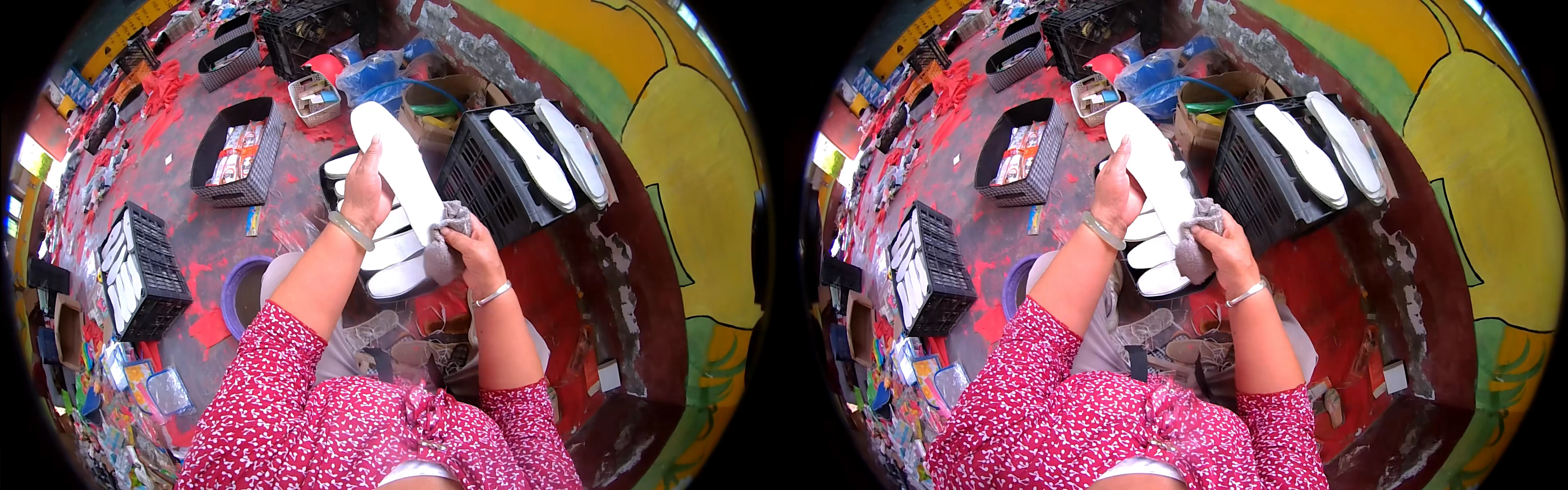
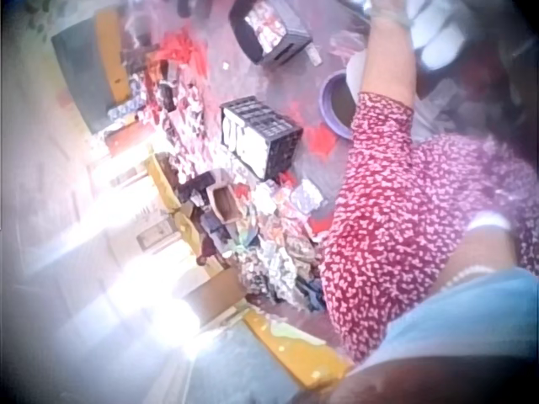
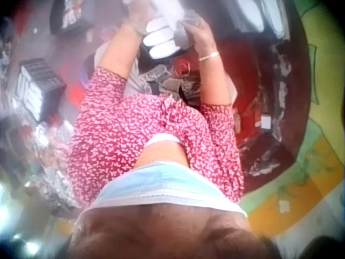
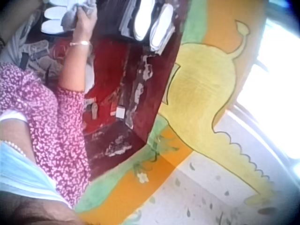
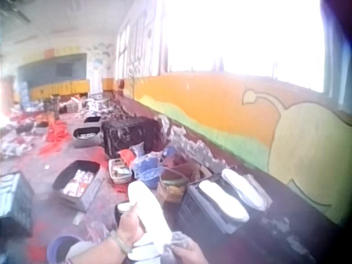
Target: The person picks up white shoe insoles one by one, wipes both sides with a grey cloth, and stacks them in a black plastic crate.
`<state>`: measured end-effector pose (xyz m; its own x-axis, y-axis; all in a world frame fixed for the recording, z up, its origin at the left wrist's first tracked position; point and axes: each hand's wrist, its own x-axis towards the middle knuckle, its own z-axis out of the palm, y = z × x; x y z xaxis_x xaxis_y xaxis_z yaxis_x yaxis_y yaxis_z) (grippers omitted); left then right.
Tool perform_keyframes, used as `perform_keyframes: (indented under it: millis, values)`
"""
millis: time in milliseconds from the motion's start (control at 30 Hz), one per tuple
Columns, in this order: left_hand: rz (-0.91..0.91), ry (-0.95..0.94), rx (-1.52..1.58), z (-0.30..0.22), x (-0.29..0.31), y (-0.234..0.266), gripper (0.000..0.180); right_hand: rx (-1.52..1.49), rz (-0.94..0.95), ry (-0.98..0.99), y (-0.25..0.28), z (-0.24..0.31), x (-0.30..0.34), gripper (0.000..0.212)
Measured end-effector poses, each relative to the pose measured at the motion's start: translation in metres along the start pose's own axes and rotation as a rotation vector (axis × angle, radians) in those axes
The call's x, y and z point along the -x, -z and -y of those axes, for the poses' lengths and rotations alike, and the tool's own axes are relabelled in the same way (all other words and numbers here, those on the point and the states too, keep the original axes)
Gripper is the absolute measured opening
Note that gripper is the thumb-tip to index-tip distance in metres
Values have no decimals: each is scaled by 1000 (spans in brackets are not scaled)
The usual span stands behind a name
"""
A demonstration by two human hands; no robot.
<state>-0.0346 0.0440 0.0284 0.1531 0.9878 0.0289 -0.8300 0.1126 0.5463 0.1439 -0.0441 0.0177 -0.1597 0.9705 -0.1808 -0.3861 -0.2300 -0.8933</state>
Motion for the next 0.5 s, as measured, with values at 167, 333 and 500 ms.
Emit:
perform_keyframes:
  millis: [167, 333, 500]
  values:
    - [-41, -173, -281, -20, -4, 10, 23, 334, -183, 43, 21, 17, 1, 31]
    - [18, -49, -692, -34, 0, 15, 27, 379, -158, 56, 34, 21, 2, 32]
    - [-5, 48, -756, -38, 6, 15, 26, 305, -143, 47, 30, 29, 8, 29]
